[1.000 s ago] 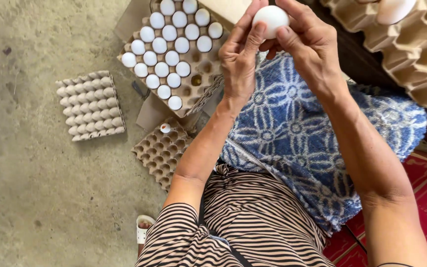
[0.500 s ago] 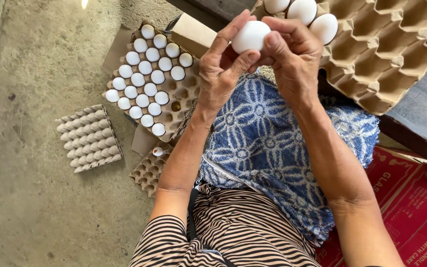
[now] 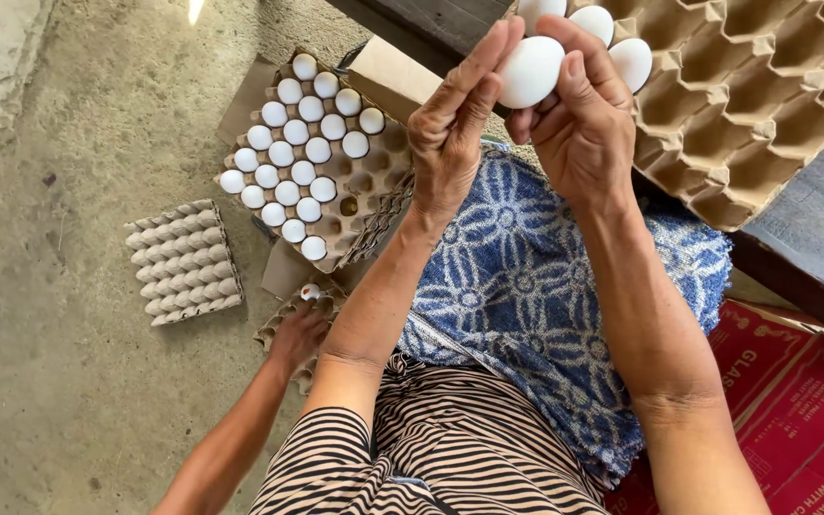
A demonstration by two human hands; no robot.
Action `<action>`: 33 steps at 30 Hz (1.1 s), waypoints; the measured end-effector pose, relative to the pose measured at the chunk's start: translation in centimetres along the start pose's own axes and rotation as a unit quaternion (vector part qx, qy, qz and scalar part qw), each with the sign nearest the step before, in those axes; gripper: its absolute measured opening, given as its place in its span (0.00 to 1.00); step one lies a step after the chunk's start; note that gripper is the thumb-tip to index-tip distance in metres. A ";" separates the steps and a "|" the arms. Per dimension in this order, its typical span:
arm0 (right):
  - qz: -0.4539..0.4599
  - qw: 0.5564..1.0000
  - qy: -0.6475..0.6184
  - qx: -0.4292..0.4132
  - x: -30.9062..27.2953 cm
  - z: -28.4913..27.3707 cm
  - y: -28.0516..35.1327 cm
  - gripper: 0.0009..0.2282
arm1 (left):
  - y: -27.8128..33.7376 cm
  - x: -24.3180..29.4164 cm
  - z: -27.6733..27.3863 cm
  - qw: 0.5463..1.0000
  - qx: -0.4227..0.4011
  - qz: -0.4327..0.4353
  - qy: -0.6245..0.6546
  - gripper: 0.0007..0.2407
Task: Sort and clean white eggs by hand, placing them into cardboard egg trays.
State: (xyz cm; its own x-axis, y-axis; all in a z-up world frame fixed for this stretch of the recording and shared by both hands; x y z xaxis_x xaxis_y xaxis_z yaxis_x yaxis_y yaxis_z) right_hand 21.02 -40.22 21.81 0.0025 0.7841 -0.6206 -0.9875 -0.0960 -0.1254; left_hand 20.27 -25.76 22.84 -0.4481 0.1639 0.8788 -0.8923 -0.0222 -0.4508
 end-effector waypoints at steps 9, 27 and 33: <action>0.069 0.995 -0.065 0.017 1.7 0.0 0.2 0.16 | -0.3 0.4 0.7 0.993 -0.087 0.033 -0.068 0.22; -0.413 0.817 0.397 0.067 -8.3 -2.3 0.7 0.12 | -2.6 0.7 4.2 0.977 -0.103 -0.006 -0.187 0.26; -0.466 0.800 0.346 0.156 -12.6 -7.7 2.0 0.13 | -2.9 -2.9 10.1 0.944 -0.198 0.112 -0.239 0.24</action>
State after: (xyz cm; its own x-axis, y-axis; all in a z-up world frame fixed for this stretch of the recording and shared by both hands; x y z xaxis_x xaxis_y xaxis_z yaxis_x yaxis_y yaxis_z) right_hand 20.25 -55.00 23.40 0.7398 -0.1105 -0.6637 -0.4978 0.5738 -0.6503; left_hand 23.64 -36.08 23.19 -0.6813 -0.2664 0.6819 -0.7241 0.3818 -0.5743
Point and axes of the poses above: each hand's wrist, its own y-axis away from the middle knuckle, its own z-axis out of the palm, x = y × z, the point moved 7 cm from there along -y, towards the middle knuckle, and after that the axes turned 5 degrees about x, right-handed, at the moved point
